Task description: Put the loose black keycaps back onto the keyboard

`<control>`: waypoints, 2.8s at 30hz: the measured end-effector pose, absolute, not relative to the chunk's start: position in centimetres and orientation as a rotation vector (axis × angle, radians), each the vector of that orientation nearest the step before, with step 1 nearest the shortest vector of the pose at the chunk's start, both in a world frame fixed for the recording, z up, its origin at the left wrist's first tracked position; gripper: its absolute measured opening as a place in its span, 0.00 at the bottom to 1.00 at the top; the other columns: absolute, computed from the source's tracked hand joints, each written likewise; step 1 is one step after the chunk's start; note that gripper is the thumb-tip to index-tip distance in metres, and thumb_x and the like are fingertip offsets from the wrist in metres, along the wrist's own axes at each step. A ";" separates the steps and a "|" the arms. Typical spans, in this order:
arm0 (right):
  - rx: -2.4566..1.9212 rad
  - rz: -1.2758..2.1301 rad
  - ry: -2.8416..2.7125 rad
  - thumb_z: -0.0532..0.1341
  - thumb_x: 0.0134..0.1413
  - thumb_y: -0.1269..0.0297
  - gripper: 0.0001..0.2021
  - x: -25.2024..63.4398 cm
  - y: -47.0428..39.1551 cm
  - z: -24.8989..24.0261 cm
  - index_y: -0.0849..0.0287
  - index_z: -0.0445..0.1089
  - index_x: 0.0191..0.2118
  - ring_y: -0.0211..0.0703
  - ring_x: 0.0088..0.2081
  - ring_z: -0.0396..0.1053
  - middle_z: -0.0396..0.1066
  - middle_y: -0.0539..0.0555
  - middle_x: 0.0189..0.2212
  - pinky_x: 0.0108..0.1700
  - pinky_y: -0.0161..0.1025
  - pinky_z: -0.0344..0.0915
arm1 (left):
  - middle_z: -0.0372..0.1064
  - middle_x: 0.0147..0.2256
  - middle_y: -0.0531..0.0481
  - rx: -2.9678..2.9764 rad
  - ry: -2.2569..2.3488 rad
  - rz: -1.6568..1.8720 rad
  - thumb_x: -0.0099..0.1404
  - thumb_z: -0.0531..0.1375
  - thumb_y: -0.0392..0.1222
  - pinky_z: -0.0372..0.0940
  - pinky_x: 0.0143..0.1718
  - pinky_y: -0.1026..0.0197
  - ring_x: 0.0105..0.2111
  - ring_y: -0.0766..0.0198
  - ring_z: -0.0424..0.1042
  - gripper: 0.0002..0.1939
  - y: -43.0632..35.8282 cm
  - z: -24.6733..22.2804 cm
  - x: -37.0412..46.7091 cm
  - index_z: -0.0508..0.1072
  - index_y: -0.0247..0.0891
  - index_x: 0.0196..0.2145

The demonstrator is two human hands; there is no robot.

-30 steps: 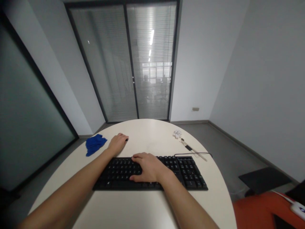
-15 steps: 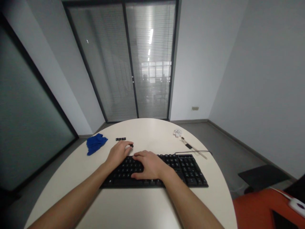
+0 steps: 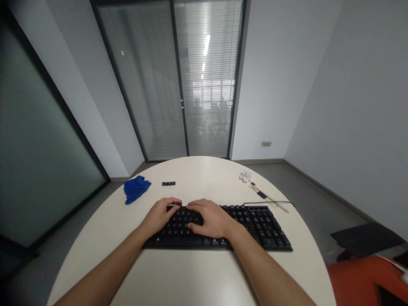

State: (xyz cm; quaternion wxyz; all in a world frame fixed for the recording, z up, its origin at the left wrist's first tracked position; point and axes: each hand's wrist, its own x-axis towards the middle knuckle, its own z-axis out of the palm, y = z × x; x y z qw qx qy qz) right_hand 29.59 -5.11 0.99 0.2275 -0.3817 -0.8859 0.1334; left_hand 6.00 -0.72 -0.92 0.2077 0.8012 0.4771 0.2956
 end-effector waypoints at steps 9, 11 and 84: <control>-1.058 0.391 -2.431 0.64 0.55 0.58 0.26 29.5 -5.3 1.3 0.61 0.69 0.59 0.54 0.57 0.67 0.70 0.61 0.57 0.62 0.51 0.61 | 0.78 0.47 0.50 2.266 1.312 0.710 0.68 0.58 0.40 0.64 0.55 0.57 0.50 0.57 0.74 0.13 -0.4 -0.9 5.5 0.80 0.43 0.46; -1.055 0.395 -2.430 0.64 0.56 0.58 0.26 29.5 -5.3 1.3 0.60 0.69 0.59 0.54 0.57 0.67 0.70 0.61 0.57 0.62 0.51 0.61 | 0.78 0.47 0.51 2.281 1.313 0.692 0.68 0.58 0.40 0.65 0.54 0.57 0.50 0.57 0.74 0.13 -0.5 -0.7 5.4 0.80 0.43 0.46; -1.038 0.374 -2.384 0.64 0.55 0.58 0.25 29.4 -5.4 1.0 0.59 0.71 0.58 0.54 0.57 0.68 0.71 0.59 0.56 0.62 0.48 0.62 | 0.77 0.45 0.42 2.719 1.610 0.477 0.65 0.56 0.31 0.61 0.55 0.50 0.56 0.48 0.66 0.15 9.0 -0.1 5.9 0.81 0.41 0.42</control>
